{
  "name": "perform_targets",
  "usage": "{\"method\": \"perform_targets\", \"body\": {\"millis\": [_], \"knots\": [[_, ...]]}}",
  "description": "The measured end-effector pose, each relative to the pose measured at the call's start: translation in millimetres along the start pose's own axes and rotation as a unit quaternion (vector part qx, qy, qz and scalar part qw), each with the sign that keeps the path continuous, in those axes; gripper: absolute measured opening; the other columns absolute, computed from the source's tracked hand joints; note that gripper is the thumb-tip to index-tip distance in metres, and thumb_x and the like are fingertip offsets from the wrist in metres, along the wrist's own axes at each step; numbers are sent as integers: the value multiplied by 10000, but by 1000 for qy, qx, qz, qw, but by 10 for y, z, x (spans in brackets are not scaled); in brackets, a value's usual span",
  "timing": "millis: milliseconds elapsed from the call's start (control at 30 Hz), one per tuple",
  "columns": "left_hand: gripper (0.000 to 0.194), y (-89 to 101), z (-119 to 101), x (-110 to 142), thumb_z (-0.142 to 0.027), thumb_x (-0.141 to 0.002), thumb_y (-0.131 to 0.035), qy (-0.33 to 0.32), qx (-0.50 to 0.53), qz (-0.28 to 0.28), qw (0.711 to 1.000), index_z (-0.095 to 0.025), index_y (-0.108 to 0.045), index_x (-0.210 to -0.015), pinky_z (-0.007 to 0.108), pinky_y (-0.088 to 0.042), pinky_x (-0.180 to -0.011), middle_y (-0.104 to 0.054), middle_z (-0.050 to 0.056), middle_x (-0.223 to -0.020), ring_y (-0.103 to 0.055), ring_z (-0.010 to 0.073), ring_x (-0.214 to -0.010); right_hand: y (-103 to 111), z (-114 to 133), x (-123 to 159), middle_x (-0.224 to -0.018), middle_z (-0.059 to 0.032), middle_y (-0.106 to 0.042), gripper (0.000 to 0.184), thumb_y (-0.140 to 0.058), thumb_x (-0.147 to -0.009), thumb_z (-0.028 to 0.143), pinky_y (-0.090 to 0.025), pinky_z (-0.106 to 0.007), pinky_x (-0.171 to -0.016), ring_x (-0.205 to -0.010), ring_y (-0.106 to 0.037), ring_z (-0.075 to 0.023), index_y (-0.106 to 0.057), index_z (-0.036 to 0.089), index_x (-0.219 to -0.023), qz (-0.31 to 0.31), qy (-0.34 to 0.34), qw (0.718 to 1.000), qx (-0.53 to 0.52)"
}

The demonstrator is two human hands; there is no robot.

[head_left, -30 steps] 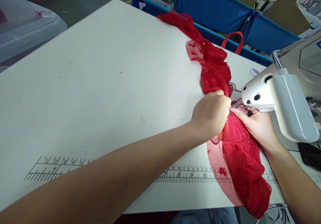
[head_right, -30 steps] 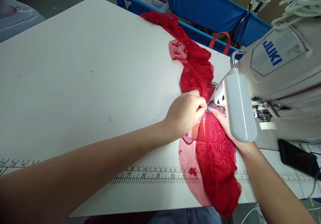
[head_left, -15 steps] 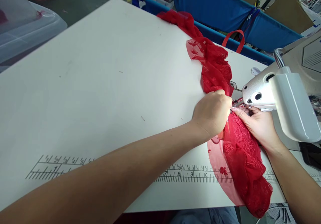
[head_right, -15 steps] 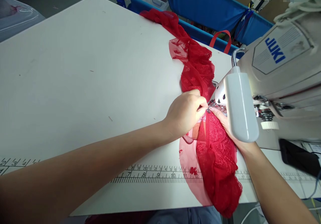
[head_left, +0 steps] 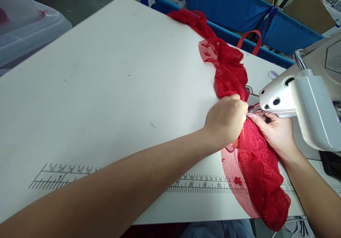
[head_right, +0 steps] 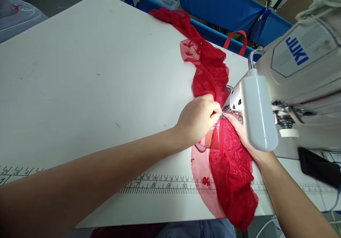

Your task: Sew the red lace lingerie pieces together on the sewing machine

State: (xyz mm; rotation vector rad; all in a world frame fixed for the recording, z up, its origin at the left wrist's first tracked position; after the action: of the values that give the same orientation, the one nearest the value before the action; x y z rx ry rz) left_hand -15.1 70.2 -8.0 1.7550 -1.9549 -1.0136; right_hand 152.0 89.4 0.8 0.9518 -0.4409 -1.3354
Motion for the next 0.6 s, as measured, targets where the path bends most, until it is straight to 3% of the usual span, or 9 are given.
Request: {"method": "perform_targets", "body": {"millis": [400,600], "knots": [[250,2,5,4,-54,-836,-497,9,13,-1,1000,-171,-642,-668,309,-317,-535,-535,23,-764,-444,134,-646,0,-1,-7,-738,-12,-710,272,-697,-821,536,-587,-426,-762,-748,-679,-243,-705,271,-756,4,7,1000,-18],[251,-1,12,0,-54,-832,-497,8,12,-4,1000,-171,-644,-666,311,-323,-541,-542,27,-767,-457,139,-655,7,-9,-1,-727,-7,-706,269,-699,-827,537,-590,-415,-715,-721,-672,-234,-690,279,-751,-2,15,1000,-9]]}}
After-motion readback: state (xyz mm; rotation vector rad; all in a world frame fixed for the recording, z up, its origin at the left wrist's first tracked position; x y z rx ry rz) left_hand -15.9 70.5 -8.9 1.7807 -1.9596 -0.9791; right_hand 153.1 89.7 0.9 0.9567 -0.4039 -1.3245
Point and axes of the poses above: each hand's wrist, its own x-axis away from the middle knuckle, its own y-axis out of the back of the hand, z = x × y, the point moved 3 cm from there along -x, towards the middle knuckle
